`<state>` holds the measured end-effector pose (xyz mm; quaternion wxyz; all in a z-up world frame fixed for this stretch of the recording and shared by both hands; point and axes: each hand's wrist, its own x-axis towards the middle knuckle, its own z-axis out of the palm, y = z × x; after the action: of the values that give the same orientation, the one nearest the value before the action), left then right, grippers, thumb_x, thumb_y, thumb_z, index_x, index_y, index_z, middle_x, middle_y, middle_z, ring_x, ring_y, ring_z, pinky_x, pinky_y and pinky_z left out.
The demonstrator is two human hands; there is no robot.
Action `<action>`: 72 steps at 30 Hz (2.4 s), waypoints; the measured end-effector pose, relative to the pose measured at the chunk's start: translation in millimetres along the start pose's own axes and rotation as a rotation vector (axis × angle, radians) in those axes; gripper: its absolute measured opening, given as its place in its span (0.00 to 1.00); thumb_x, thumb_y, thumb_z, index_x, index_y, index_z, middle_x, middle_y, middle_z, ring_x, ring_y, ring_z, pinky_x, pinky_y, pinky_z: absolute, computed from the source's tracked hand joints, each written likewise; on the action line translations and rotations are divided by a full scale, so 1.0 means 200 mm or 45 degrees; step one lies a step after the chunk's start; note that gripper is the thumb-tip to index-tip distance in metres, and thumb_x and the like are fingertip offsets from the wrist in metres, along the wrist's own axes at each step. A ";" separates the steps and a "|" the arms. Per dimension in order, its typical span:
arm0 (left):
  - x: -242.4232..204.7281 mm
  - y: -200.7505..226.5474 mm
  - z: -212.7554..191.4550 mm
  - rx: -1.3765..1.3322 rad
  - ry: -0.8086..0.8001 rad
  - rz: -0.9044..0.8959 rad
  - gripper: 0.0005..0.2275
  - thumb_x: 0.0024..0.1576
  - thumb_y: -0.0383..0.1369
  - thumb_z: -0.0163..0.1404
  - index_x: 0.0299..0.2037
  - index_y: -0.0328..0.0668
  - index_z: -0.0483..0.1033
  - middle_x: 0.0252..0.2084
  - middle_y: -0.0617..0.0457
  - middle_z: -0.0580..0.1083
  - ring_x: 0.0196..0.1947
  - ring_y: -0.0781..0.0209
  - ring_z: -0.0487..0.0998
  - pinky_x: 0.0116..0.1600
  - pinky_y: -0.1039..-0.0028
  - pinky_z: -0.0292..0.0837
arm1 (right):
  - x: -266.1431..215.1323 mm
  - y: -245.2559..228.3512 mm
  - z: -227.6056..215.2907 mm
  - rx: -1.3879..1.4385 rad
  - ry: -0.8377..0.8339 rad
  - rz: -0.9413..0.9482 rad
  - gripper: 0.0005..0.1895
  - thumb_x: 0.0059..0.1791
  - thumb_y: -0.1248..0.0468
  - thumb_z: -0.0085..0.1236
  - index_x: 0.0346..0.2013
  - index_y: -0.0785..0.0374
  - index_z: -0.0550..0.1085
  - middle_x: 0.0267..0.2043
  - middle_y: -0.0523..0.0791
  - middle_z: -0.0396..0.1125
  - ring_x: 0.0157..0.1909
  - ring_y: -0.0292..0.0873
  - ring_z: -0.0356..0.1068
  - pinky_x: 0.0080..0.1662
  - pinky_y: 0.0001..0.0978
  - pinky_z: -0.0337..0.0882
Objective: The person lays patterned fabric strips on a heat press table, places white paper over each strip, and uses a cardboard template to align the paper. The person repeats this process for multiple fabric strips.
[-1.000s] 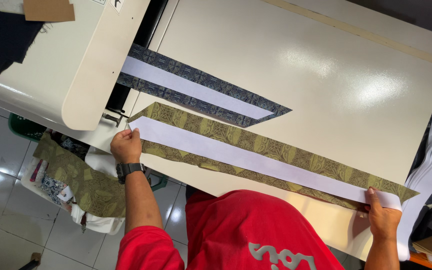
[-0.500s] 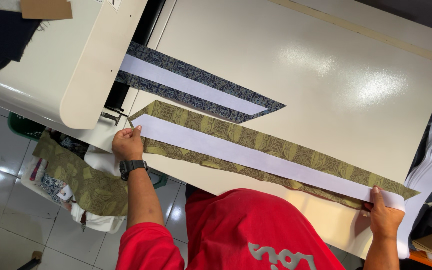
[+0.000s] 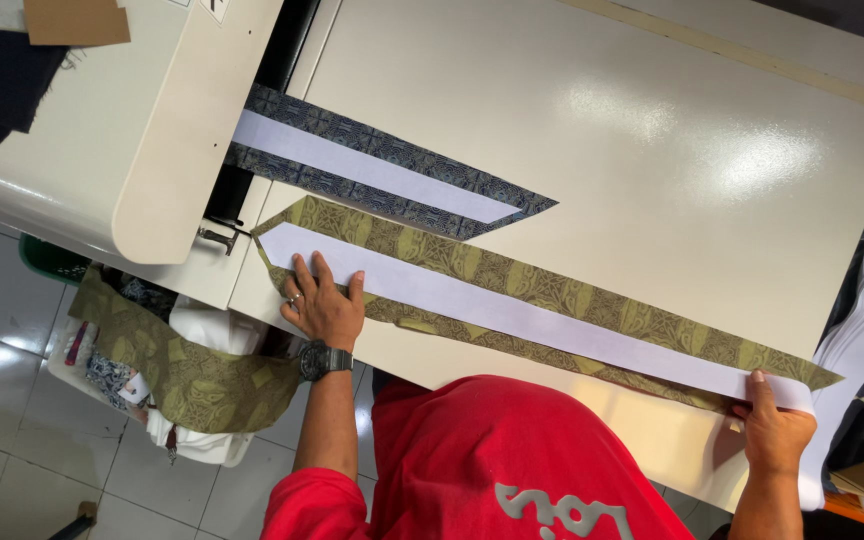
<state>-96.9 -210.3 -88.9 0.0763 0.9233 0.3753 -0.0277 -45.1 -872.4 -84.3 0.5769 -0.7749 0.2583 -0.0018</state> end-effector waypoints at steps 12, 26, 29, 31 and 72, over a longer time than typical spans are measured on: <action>0.06 -0.04 0.07 0.036 0.077 0.052 0.35 0.60 0.59 0.45 0.72 0.45 0.61 0.77 0.44 0.55 0.70 0.38 0.55 0.64 0.44 0.47 | -0.01 -0.01 0.01 -0.022 -0.002 0.019 0.09 0.60 0.63 0.62 0.46 0.68 0.74 0.43 0.45 0.71 0.37 0.36 0.70 0.34 0.25 0.71; 0.07 -0.06 0.06 0.011 0.074 0.077 0.36 0.60 0.59 0.45 0.72 0.44 0.61 0.77 0.42 0.54 0.71 0.37 0.54 0.63 0.42 0.47 | 0.03 -0.03 0.03 0.068 0.050 0.064 0.09 0.59 0.64 0.62 0.48 0.67 0.74 0.40 0.45 0.71 0.30 0.37 0.68 0.29 0.27 0.69; 0.07 -0.07 0.07 -0.043 0.023 0.077 0.36 0.60 0.59 0.45 0.73 0.43 0.63 0.78 0.42 0.54 0.72 0.37 0.56 0.64 0.36 0.46 | 0.02 -0.03 -0.03 -0.011 0.094 0.079 0.09 0.57 0.65 0.62 0.45 0.69 0.76 0.33 0.47 0.69 0.25 0.39 0.65 0.23 0.31 0.62; 0.08 -0.07 0.07 -0.010 0.083 0.087 0.36 0.61 0.59 0.48 0.72 0.41 0.64 0.77 0.41 0.55 0.70 0.33 0.57 0.64 0.33 0.45 | 0.02 -0.02 -0.09 0.017 0.070 0.142 0.09 0.53 0.63 0.64 0.45 0.65 0.77 0.33 0.42 0.71 0.27 0.35 0.66 0.24 0.27 0.62; 0.12 -0.16 0.07 -0.019 0.022 0.314 0.42 0.68 0.55 0.43 0.76 0.18 0.48 0.78 0.18 0.40 0.77 0.16 0.42 0.75 0.31 0.38 | -0.12 -0.50 0.17 0.140 -0.518 0.103 0.05 0.49 0.68 0.62 0.38 0.67 0.79 0.40 0.46 0.76 0.41 0.35 0.75 0.45 0.30 0.77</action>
<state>-103.2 -173.2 -108.3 0.0829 0.9621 0.2596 -0.0072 -16.1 -811.9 0.5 0.6581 -0.7157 0.1669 0.1636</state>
